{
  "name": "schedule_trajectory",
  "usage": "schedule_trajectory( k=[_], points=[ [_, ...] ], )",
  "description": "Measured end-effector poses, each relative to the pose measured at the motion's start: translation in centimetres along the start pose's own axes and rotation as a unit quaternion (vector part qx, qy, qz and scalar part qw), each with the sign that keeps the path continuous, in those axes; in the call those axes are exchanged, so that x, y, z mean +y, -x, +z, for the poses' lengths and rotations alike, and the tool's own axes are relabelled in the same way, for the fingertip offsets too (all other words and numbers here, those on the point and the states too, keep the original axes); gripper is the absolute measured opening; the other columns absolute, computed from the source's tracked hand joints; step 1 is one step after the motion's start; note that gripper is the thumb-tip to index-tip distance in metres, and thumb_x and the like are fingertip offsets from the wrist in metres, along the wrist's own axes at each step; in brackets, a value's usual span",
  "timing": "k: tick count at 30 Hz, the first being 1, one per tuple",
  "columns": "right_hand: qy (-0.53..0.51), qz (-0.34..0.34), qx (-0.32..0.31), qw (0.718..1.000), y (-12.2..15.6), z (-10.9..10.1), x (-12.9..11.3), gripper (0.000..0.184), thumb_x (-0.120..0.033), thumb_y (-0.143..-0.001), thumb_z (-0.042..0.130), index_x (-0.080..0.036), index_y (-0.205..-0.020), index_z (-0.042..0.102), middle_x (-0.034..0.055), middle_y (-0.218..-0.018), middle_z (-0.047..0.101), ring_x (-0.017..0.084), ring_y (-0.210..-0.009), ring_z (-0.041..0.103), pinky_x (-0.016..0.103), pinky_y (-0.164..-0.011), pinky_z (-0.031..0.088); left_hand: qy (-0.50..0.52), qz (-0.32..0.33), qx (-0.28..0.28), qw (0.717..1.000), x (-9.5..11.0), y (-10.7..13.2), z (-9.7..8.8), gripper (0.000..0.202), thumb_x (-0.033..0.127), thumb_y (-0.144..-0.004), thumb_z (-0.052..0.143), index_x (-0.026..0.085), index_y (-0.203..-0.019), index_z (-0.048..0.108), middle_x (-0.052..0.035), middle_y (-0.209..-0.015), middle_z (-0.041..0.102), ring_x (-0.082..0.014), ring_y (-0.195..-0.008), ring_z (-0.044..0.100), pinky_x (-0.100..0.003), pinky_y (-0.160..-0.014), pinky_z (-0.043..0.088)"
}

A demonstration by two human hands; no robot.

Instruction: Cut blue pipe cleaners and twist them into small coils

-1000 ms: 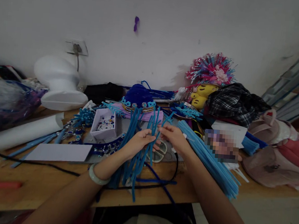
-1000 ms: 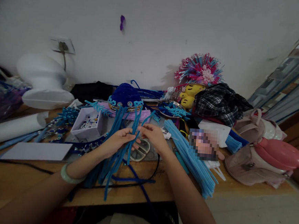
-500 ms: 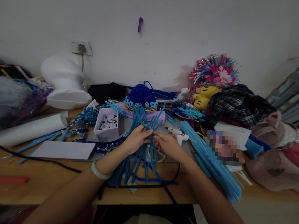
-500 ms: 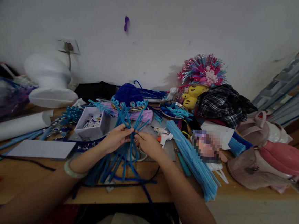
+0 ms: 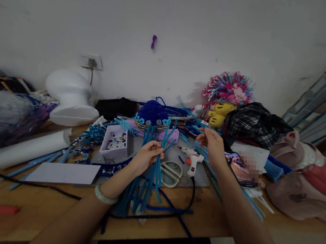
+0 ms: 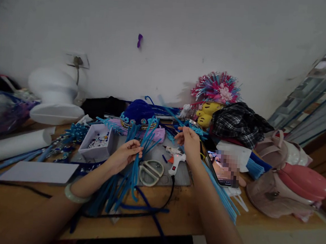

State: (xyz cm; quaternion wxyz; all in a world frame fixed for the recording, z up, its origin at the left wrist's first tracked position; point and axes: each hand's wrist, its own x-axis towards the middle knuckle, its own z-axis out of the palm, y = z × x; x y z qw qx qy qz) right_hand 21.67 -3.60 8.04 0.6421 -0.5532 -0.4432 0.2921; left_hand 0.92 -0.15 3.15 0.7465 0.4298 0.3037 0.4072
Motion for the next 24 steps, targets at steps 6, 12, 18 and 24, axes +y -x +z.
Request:
schedule_trajectory(
  k=[6,12,18,24],
  points=[
    [0.489,-0.054,-0.081,0.867,-5.4,-1.2,0.8,0.025,-0.027,-0.077,0.041,-0.017,-0.067,0.062,0.0047,-0.070,0.065,0.014,-0.061,0.055,0.024,-0.058,0.036,0.018,0.007,0.061,0.998,0.1,-0.1,0.1,0.016,0.014,-0.057,0.066,0.014,-0.071,0.058,0.0017,-0.065,0.058,-0.0053,-0.052,0.055,-0.015,-0.050,0.046],
    [0.614,-0.040,-0.039,0.787,-7.9,-1.6,1.9,0.024,-0.021,-0.078,0.042,-0.011,-0.081,0.064,0.0169,-0.087,0.063,0.024,-0.086,0.057,0.029,-0.070,0.037,-0.014,0.012,0.074,0.997,-0.1,0.0,0.0,0.024,0.016,-0.059,0.066,0.013,-0.082,0.061,0.0006,-0.057,0.059,-0.0076,-0.051,0.056,-0.016,-0.048,0.044],
    [0.443,-0.138,-0.108,0.879,-3.7,2.4,1.2,0.030,-0.035,-0.079,0.042,-0.015,-0.079,0.063,0.0084,-0.083,0.064,0.018,-0.079,0.056,0.026,-0.067,0.038,-0.073,0.029,0.054,0.995,-0.3,0.4,0.4,0.026,0.022,-0.060,0.065,0.014,-0.084,0.061,0.0008,-0.058,0.059,-0.0097,-0.053,0.058,-0.018,-0.048,0.045],
    [0.226,-0.012,-0.216,0.950,1.9,6.4,0.2,0.035,-0.047,-0.070,0.050,-0.015,-0.062,0.061,-0.0005,-0.051,0.056,0.008,-0.041,0.042,0.021,-0.041,0.031,-0.202,0.128,-0.032,0.970,-0.9,1.4,1.7,0.015,0.025,-0.062,0.062,0.015,-0.073,0.061,-0.0020,-0.083,0.058,-0.0094,-0.053,0.057,-0.025,-0.055,0.048]
  ],
)
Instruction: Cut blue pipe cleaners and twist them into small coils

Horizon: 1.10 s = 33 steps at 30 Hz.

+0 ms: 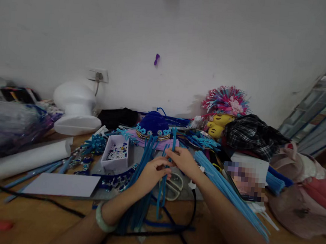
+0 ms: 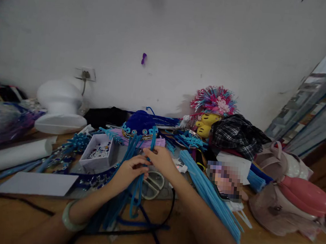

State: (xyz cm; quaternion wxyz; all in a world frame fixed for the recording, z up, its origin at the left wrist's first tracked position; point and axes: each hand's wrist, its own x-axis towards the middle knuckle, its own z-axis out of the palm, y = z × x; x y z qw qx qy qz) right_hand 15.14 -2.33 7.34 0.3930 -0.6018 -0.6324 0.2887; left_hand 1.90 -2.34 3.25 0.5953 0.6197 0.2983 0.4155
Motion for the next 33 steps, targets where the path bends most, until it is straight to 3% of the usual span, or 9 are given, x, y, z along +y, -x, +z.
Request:
schedule_trajectory(
  k=[4,8,11,14,18,21,24,27,33],
  points=[
    [-0.140,0.053,-0.002,0.989,0.7,-0.3,0.0,0.034,-0.044,-0.074,0.046,-0.015,-0.073,0.063,0.0025,-0.064,0.063,0.006,-0.039,0.043,0.020,-0.040,0.033,-0.059,0.031,-0.040,0.997,-0.1,0.6,0.8,0.013,0.025,-0.065,0.060,0.015,-0.074,0.059,-0.0024,-0.078,0.059,-0.0103,-0.053,0.057,-0.025,-0.056,0.047],
    [-0.264,0.060,0.016,0.962,1.1,-1.1,0.9,0.041,-0.052,-0.073,0.044,-0.015,-0.073,0.062,0.0031,-0.060,0.063,0.005,-0.037,0.041,0.018,-0.036,0.030,0.006,-0.042,-0.107,0.993,-0.2,0.9,1.2,0.016,0.027,-0.067,0.059,0.016,-0.076,0.052,0.0025,-0.056,0.057,-0.0127,-0.052,0.058,-0.025,-0.054,0.046],
    [-0.321,0.069,0.070,0.942,0.9,-2.0,1.4,0.040,-0.054,-0.068,0.051,-0.014,-0.069,0.059,0.0010,-0.054,0.060,0.004,-0.033,0.036,0.017,-0.033,0.024,0.064,-0.098,-0.177,0.977,-0.2,0.9,1.1,0.019,0.027,-0.067,0.060,0.015,-0.075,0.049,0.0011,-0.061,0.060,-0.0130,-0.055,0.060,-0.024,-0.055,0.046],
    [-0.358,0.071,0.135,0.921,0.3,-3.8,2.1,0.038,-0.052,-0.064,0.056,-0.015,-0.065,0.055,-0.0017,-0.048,0.057,0.003,-0.033,0.034,0.016,-0.032,0.022,0.093,-0.138,-0.226,0.960,-0.5,0.8,0.7,0.019,0.026,-0.068,0.060,0.013,-0.074,0.048,-0.0031,-0.071,0.063,-0.0136,-0.062,0.062,-0.024,-0.057,0.046],
    [-0.386,0.063,0.189,0.901,-0.1,-6.0,3.2,0.035,-0.049,-0.064,0.059,-0.015,-0.064,0.054,-0.0033,-0.046,0.054,0.003,-0.034,0.035,0.016,-0.032,0.023,0.119,-0.159,-0.230,0.953,-0.7,0.6,0.0,0.026,0.027,-0.068,0.060,0.017,-0.081,0.040,-0.0029,-0.073,0.063,-0.0144,-0.060,0.062,-0.024,-0.055,0.045],
    [-0.394,0.063,0.214,0.892,-0.2,-6.8,3.8,0.035,-0.049,-0.065,0.059,-0.014,-0.064,0.054,-0.0035,-0.046,0.053,0.002,-0.033,0.035,0.016,-0.032,0.024,0.089,-0.185,-0.259,0.944,-0.8,0.5,-0.3,0.026,0.027,-0.070,0.058,0.016,-0.085,0.041,-0.0026,-0.072,0.062,-0.0135,-0.059,0.061,-0.022,-0.052,0.043],
    [-0.390,0.063,0.233,0.889,-0.3,-7.1,4.1,0.035,-0.049,-0.065,0.059,-0.014,-0.063,0.054,-0.0036,-0.046,0.052,0.002,-0.033,0.034,0.016,-0.031,0.023,0.029,-0.159,-0.294,0.942,-0.8,0.6,-0.3,0.021,0.034,-0.076,0.049,0.014,-0.080,0.046,-0.0007,-0.064,0.057,-0.0108,-0.055,0.057,-0.022,-0.054,0.042],
    [-0.402,0.057,0.252,0.879,-0.5,-7.5,4.5,0.034,-0.048,-0.067,0.058,-0.014,-0.063,0.053,-0.0049,-0.044,0.049,0.002,-0.032,0.034,0.015,-0.030,0.022,-0.039,-0.105,-0.279,0.954,-1.0,0.9,0.0,0.028,0.042,-0.081,0.035,0.015,-0.078,0.045,0.0047,-0.053,0.045,-0.0074,-0.046,0.047,-0.022,-0.052,0.038],
    [-0.427,0.045,0.265,0.864,-0.4,-8.2,4.8,0.031,-0.044,-0.070,0.056,-0.014,-0.063,0.052,-0.0063,-0.044,0.047,0.001,-0.032,0.034,0.014,-0.030,0.022,-0.200,-0.001,-0.125,0.972,-0.9,1.1,0.5,0.022,0.038,-0.080,0.038,0.019,-0.089,0.041,0.0075,-0.055,0.032,-0.0075,-0.048,0.033,-0.021,-0.048,0.029]
  ],
)
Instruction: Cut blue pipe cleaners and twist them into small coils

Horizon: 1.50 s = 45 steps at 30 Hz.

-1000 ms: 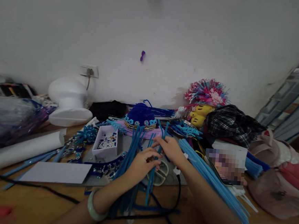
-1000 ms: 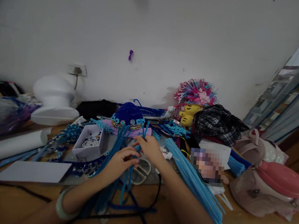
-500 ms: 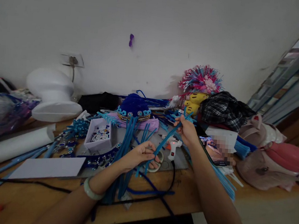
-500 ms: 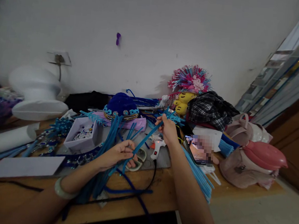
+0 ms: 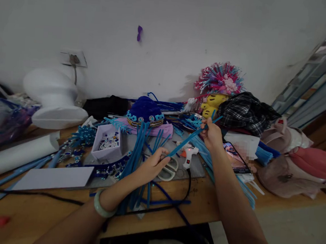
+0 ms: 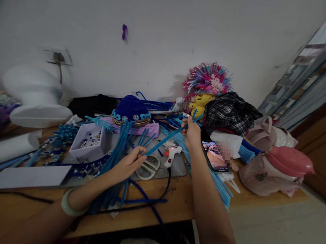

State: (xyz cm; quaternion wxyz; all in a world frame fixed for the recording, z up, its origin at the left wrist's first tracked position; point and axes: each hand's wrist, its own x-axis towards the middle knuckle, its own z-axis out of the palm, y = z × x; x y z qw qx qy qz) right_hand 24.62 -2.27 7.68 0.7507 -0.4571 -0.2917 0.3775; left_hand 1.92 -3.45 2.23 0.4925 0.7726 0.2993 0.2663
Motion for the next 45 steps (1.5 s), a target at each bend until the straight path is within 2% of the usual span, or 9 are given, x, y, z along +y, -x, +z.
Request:
schedule_trajectory(
  k=[5,8,11,16,22,29,33,40,45],
  points=[
    [0.004,-0.027,0.016,0.999,0.5,0.4,-0.4,0.033,-0.047,-0.070,0.054,-0.015,-0.062,0.050,-0.0067,-0.042,0.045,0.001,-0.032,0.033,0.014,-0.031,0.023,-0.032,0.015,0.060,0.998,-0.2,-0.3,0.0,0.017,0.036,-0.082,0.033,0.020,-0.078,0.038,0.0077,-0.051,0.037,-0.0085,-0.047,0.038,-0.021,-0.051,0.031],
    [0.021,-0.056,0.018,0.998,0.5,0.5,-0.3,0.035,-0.049,-0.070,0.054,-0.016,-0.061,0.049,-0.0070,-0.042,0.044,0.002,-0.033,0.033,0.015,-0.031,0.022,0.040,-0.043,0.018,0.998,-0.3,-0.5,0.4,0.017,0.035,-0.082,0.032,0.021,-0.073,0.033,0.0074,-0.047,0.046,-0.0097,-0.044,0.045,-0.023,-0.051,0.036],
    [0.051,-0.071,0.023,0.996,0.3,0.3,0.0,0.035,-0.050,-0.069,0.054,-0.016,-0.062,0.049,-0.0072,-0.041,0.044,0.002,-0.032,0.031,0.016,-0.030,0.020,0.109,-0.102,-0.054,0.987,-0.2,-0.5,0.7,0.018,0.034,-0.080,0.036,0.020,-0.069,0.034,0.0028,-0.058,0.058,-0.0116,-0.052,0.055,-0.024,-0.057,0.040],
    [0.104,-0.086,0.012,0.991,0.1,0.3,0.4,0.034,-0.051,-0.067,0.054,-0.018,-0.061,0.050,-0.0072,-0.040,0.043,0.003,-0.032,0.030,0.018,-0.031,0.019,0.040,-0.027,-0.132,0.990,0.5,-0.3,0.2,0.022,0.034,-0.073,0.051,0.015,-0.063,0.054,0.0006,-0.066,0.058,-0.0112,-0.067,0.053,-0.020,-0.063,0.037],
    [0.105,-0.052,-0.006,0.993,0.2,0.5,0.4,0.036,-0.053,-0.066,0.054,-0.018,-0.061,0.050,-0.0067,-0.041,0.043,0.004,-0.033,0.030,0.018,-0.032,0.019,0.094,-0.100,-0.169,0.976,1.2,0.0,-0.5,0.024,0.035,-0.067,0.058,0.013,-0.059,0.057,0.0034,-0.052,0.051,-0.0069,-0.050,0.043,-0.019,-0.049,0.030],
    [0.071,-0.026,-0.036,0.996,0.1,0.3,0.4,0.036,-0.052,-0.064,0.057,-0.017,-0.061,0.050,-0.0065,-0.041,0.044,0.003,-0.034,0.033,0.017,-0.033,0.020,0.219,-0.155,-0.217,0.939,1.0,0.1,0.1,0.021,0.027,-0.060,0.066,0.013,-0.065,0.051,0.0000,-0.063,0.062,-0.0082,-0.056,0.054,-0.021,-0.057,0.039],
    [0.082,-0.010,-0.052,0.995,0.1,0.3,0.5,0.035,-0.051,-0.064,0.058,-0.017,-0.062,0.051,-0.0066,-0.040,0.045,0.003,-0.034,0.033,0.017,-0.033,0.020,0.243,-0.170,-0.231,0.927,0.9,0.2,0.4,0.024,0.025,-0.060,0.067,0.013,-0.066,0.047,-0.0026,-0.066,0.064,-0.0113,-0.059,0.059,-0.025,-0.060,0.043],
    [0.087,0.000,-0.048,0.995,0.1,0.3,0.7,0.035,-0.052,-0.064,0.057,-0.018,-0.061,0.050,-0.0068,-0.040,0.045,0.004,-0.034,0.031,0.018,-0.034,0.021,0.296,-0.171,-0.205,0.917,0.4,0.4,0.8,0.025,0.023,-0.066,0.062,0.015,-0.079,0.042,-0.0065,-0.072,0.067,-0.0142,-0.059,0.062,-0.025,-0.059,0.044],
    [0.104,0.006,-0.043,0.994,-0.1,0.1,0.9,0.034,-0.051,-0.065,0.056,-0.018,-0.062,0.050,-0.0069,-0.041,0.045,0.004,-0.035,0.031,0.018,-0.034,0.021,0.351,-0.159,-0.229,0.894,0.2,0.4,0.8,0.021,0.022,-0.069,0.059,0.014,-0.080,0.043,-0.0089,-0.072,0.067,-0.0198,-0.066,0.064,-0.030,-0.064,0.045]
  ],
)
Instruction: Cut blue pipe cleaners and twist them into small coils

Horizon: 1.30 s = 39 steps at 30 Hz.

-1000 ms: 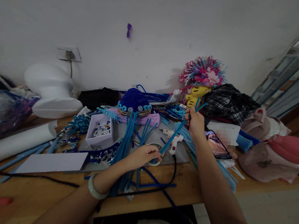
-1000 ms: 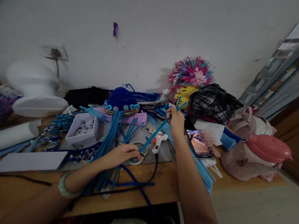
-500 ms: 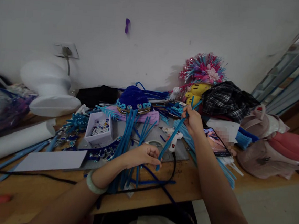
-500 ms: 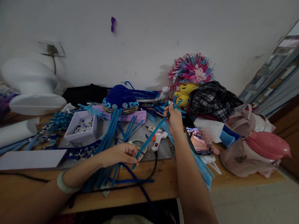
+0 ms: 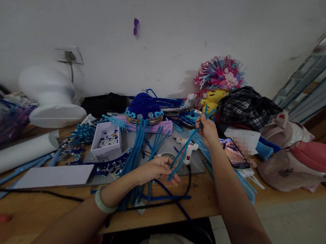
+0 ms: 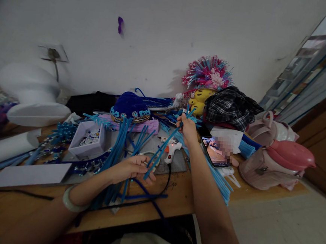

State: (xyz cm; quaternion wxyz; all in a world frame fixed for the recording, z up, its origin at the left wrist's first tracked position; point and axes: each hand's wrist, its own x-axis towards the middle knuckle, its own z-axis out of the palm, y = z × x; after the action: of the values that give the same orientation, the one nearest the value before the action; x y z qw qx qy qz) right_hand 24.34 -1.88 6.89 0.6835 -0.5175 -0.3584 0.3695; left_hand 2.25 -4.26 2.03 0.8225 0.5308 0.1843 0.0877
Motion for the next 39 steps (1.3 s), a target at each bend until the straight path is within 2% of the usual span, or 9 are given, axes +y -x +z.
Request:
schedule_trajectory(
  k=[6,12,18,24,30,34,37,39],
  points=[
    [0.007,-0.007,0.015,1.000,-0.1,-0.2,0.0,0.034,-0.051,-0.066,0.054,-0.018,-0.062,0.050,-0.0070,-0.041,0.045,0.003,-0.033,0.030,0.018,-0.033,0.019,0.001,0.010,0.005,1.000,0.0,0.0,0.0,0.020,0.021,-0.070,0.058,0.014,-0.082,0.044,-0.0073,-0.075,0.065,-0.0162,-0.061,0.063,-0.025,-0.058,0.045],
    [0.015,0.003,0.005,1.000,0.0,0.0,0.0,0.036,-0.052,-0.064,0.057,-0.017,-0.062,0.051,-0.0064,-0.041,0.046,0.003,-0.033,0.032,0.017,-0.033,0.022,0.014,0.006,-0.021,1.000,0.0,0.2,0.0,0.020,0.014,-0.066,0.059,0.014,-0.080,0.045,-0.0070,-0.077,0.065,-0.0194,-0.069,0.064,-0.028,-0.063,0.047],
    [0.021,-0.001,-0.019,1.000,0.1,0.3,0.4,0.036,-0.051,-0.065,0.057,-0.016,-0.061,0.052,-0.0052,-0.041,0.047,0.004,-0.033,0.035,0.018,-0.034,0.023,0.057,0.001,-0.047,0.997,0.0,0.4,0.0,0.011,0.008,-0.060,0.059,0.011,-0.067,0.051,-0.0062,-0.073,0.065,-0.0224,-0.070,0.064,-0.034,-0.067,0.048],
    [0.012,-0.002,-0.005,1.000,-0.1,0.0,0.3,0.035,-0.051,-0.065,0.056,-0.016,-0.061,0.051,-0.0056,-0.041,0.047,0.003,-0.032,0.034,0.017,-0.033,0.022,0.057,-0.017,-0.027,0.998,0.0,0.5,0.1,0.011,0.014,-0.066,0.059,0.009,-0.076,0.060,-0.0080,-0.076,0.064,-0.0197,-0.071,0.064,-0.030,-0.068,0.048],
    [-0.012,-0.006,0.036,0.999,-0.3,-0.8,-0.3,0.035,-0.051,-0.067,0.055,-0.017,-0.061,0.050,-0.0066,-0.041,0.045,0.003,-0.034,0.033,0.017,-0.034,0.022,0.039,-0.017,0.053,0.998,-0.3,-0.1,-0.2,0.020,0.022,-0.064,0.065,0.012,-0.077,0.053,-0.0049,-0.071,0.063,-0.0169,-0.065,0.063,-0.028,-0.062,0.048],
    [-0.027,-0.016,0.054,0.998,-0.4,-0.9,-0.5,0.036,-0.053,-0.067,0.054,-0.018,-0.061,0.050,-0.0066,-0.042,0.044,0.004,-0.035,0.033,0.018,-0.033,0.021,-0.010,-0.012,0.052,0.999,-0.2,-0.1,-0.1,0.022,0.025,-0.064,0.064,0.014,-0.077,0.050,-0.0024,-0.071,0.061,-0.0155,-0.064,0.062,-0.028,-0.061,0.047],
    [-0.044,-0.016,0.061,0.997,-0.4,-0.7,-0.5,0.037,-0.054,-0.067,0.053,-0.018,-0.060,0.049,-0.0072,-0.041,0.039,0.004,-0.035,0.033,0.019,-0.033,0.021,-0.092,-0.002,0.039,0.995,0.0,0.1,0.4,0.018,0.029,-0.070,0.057,0.012,-0.075,0.051,0.0013,-0.062,0.054,-0.0105,-0.052,0.057,-0.023,-0.053,0.043],
    [-0.063,-0.016,0.063,0.996,-0.3,-0.5,-0.4,0.038,-0.055,-0.069,0.051,-0.019,-0.059,0.047,-0.0076,-0.040,0.035,0.005,-0.035,0.033,0.019,-0.033,0.023,-0.131,0.011,0.040,0.991,0.0,0.2,1.0,0.018,0.030,-0.074,0.050,0.013,-0.075,0.049,0.0047,-0.053,0.046,-0.0061,-0.041,0.048,-0.020,-0.046,0.036]
  ],
)
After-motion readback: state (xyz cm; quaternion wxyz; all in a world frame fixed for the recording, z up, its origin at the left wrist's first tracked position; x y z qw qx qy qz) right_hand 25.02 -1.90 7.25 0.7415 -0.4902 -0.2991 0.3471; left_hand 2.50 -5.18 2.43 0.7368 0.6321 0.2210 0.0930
